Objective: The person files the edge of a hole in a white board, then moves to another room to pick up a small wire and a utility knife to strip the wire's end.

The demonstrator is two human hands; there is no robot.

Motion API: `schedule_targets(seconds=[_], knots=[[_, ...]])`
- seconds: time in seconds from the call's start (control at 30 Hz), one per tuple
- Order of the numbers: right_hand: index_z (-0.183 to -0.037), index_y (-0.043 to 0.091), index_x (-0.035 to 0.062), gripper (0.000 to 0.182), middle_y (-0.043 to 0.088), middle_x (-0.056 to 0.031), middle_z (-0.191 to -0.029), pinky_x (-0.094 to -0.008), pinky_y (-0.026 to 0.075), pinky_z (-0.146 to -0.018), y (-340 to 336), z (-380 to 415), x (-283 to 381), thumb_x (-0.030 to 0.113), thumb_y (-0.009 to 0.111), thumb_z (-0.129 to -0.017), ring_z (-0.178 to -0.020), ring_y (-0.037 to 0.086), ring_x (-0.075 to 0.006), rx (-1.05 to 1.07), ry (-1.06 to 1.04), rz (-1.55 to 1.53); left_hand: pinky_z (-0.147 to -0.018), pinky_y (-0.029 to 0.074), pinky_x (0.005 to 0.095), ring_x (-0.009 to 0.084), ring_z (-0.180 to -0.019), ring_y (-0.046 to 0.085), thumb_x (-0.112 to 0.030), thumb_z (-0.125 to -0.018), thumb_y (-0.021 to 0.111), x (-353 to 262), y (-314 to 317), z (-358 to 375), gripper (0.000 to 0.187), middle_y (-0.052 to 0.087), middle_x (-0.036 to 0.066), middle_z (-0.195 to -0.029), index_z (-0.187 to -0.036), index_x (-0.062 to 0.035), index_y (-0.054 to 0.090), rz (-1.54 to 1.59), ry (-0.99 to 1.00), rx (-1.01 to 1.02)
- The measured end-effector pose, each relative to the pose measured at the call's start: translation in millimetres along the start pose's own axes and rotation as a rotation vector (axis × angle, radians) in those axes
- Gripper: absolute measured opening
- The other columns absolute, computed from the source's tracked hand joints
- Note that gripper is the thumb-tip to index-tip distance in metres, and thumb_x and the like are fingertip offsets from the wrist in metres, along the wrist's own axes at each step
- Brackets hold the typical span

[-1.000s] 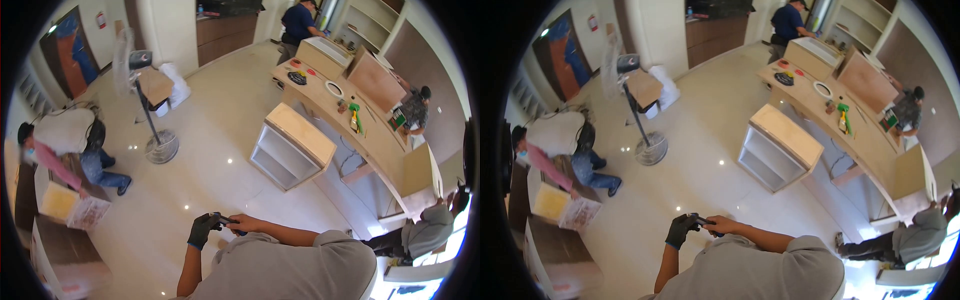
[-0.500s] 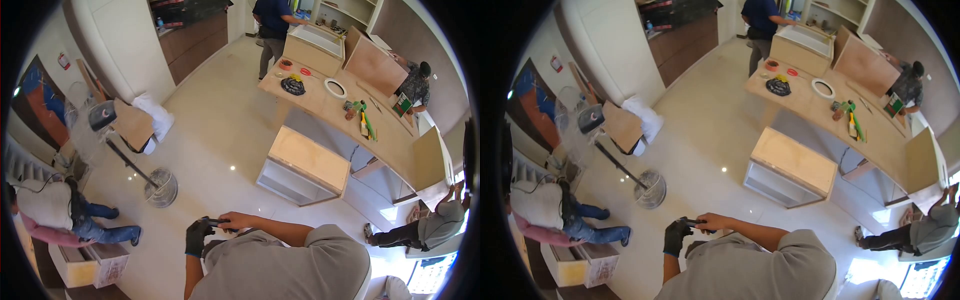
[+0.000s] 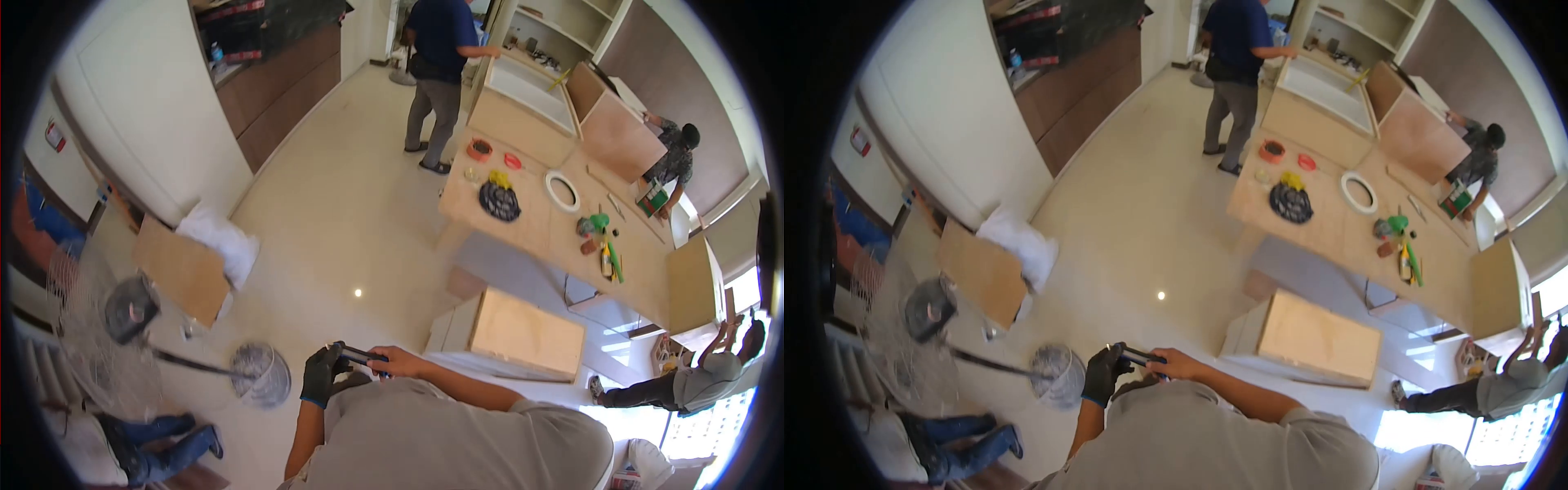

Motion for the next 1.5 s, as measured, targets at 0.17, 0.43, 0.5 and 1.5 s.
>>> schedule_targets(seconds=[0.17, 0.43, 0.5, 1.5], knots=[[-0.110, 0.061, 0.0072, 0.032, 0.067, -0.0011, -0.085, -0.0244, 0.050, -0.059, -99.5, -46.6, 65.8, 0.038, 0.061, -0.100, -0.069, 0.064, -0.0089, -0.266, -0.029, -0.148, -0.069, 0.061, 0.0336, 0.0163, -0.070, 0.066, -0.022, -0.098, 0.065, -119.8, 56.4, -128.1, 0.032, 0.067, 0.009, -0.084, -0.113, 0.0059, 0.069, -0.176, -0.004, 0.270], [-0.103, 0.061, 0.0071, 0.033, 0.063, -0.0005, -0.080, -0.0253, 0.048, -0.062, -230.6, -150.3, 99.1, 0.040, 0.059, -0.102, -0.069, 0.061, -0.0087, -0.352, -0.061, -0.420, -0.062, 0.058, 0.0325, 0.0164, -0.064, 0.065, -0.019, -0.094, 0.070, -221.5, 145.2, -326.5, 0.025, 0.065, 0.007, -0.073, -0.094, 0.0059, 0.071, -0.520, 0.042, 0.385], [-0.101, 0.062, 0.0070, 0.033, 0.063, -0.0005, -0.079, -0.0254, 0.048, -0.062, -268.3, -181.2, 101.3, 0.040, 0.059, -0.102, -0.069, 0.060, -0.0087, -0.301, -0.018, -0.404, -0.061, 0.058, 0.0320, 0.0159, -0.063, 0.064, -0.019, -0.093, 0.071, -235.7, 152.8, -358.6, 0.025, 0.065, 0.007, -0.073, -0.094, 0.0061, 0.071, -0.488, 0.022, 0.293], [-0.106, 0.061, 0.0077, 0.028, 0.064, -0.0015, -0.081, -0.0262, 0.047, -0.063, -887.2, -521.1, 395.2, 0.035, 0.062, -0.101, -0.067, 0.060, -0.0108, -0.549, -0.068, -0.597, -0.063, 0.055, 0.0298, 0.0129, -0.065, 0.062, -0.024, -0.095, 0.067, -617.2, 451.1, -1006.5, 0.029, 0.065, 0.005, -0.074, -0.098, 0.0037, 0.072, -0.826, 0.114, 0.640]])
Point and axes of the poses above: each hand's wrist, its own z-axis away from the middle knuckle, its own y-axis out of the palm, x = y × z, the point moved 8 cm from there along -z, towards the middle knuckle
